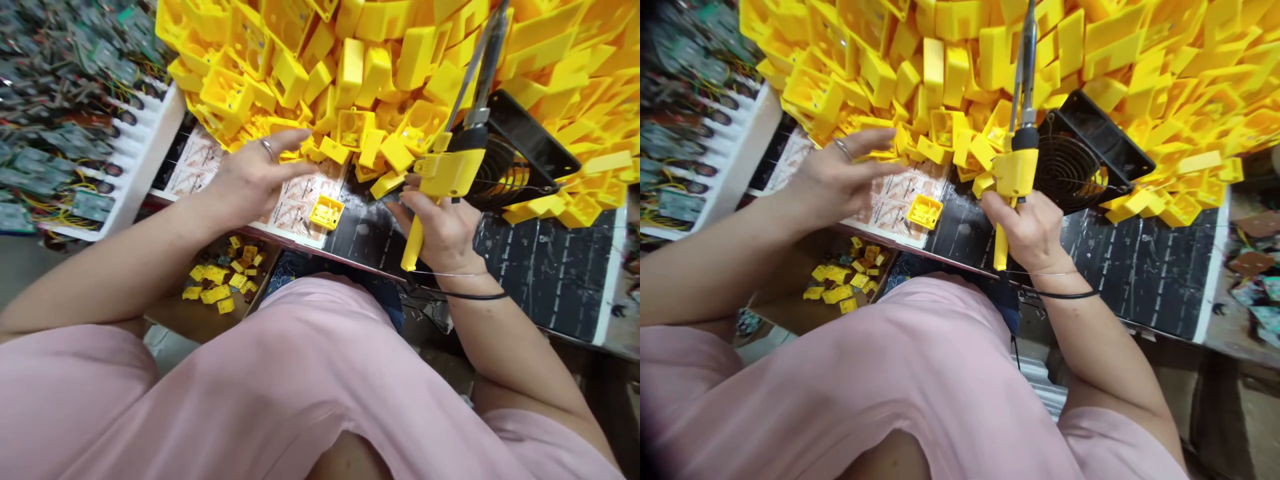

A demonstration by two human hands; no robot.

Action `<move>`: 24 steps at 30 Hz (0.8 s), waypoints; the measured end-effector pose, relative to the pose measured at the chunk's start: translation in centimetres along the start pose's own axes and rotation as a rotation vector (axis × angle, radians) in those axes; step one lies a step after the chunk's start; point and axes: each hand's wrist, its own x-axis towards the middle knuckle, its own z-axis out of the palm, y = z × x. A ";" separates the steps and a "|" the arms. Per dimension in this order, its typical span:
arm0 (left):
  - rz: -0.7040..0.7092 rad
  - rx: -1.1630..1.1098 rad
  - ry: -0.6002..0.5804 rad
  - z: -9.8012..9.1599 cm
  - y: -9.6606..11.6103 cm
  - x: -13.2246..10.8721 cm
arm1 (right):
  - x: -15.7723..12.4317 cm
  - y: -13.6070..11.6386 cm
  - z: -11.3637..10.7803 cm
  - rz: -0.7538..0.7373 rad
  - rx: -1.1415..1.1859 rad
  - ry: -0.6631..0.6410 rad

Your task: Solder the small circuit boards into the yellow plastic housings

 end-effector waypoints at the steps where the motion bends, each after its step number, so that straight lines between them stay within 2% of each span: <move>1: -0.029 0.082 0.054 0.1 0.7 -0.4 | 0.3 0.2 0.1 -0.026 -0.039 0.011; 4: -0.028 0.274 0.068 1.4 3.3 -1.3 | 1.0 0.7 0.7 -0.084 -0.189 0.089; 7: -0.013 0.320 -0.001 3.4 5.1 -1.1 | 1.5 0.4 2.1 -0.008 -0.163 0.045; 10: 0.058 0.277 -0.052 4.4 5.0 -0.4 | 2.0 -0.3 3.9 0.065 -0.059 0.059; 14: 0.263 0.170 -0.166 4.1 3.6 0.6 | 2.8 -0.4 5.1 0.105 0.103 0.089; 18: 0.286 0.047 -0.168 3.6 2.9 0.5 | 2.8 -0.6 2.9 0.109 0.240 0.052; 21: 0.270 -0.018 -0.164 3.4 2.8 -0.3 | 1.6 -2.1 0.5 0.100 0.378 0.090; 24: 0.307 -0.035 -0.183 3.2 2.7 -0.9 | -0.4 -4.0 -0.7 0.086 0.472 0.147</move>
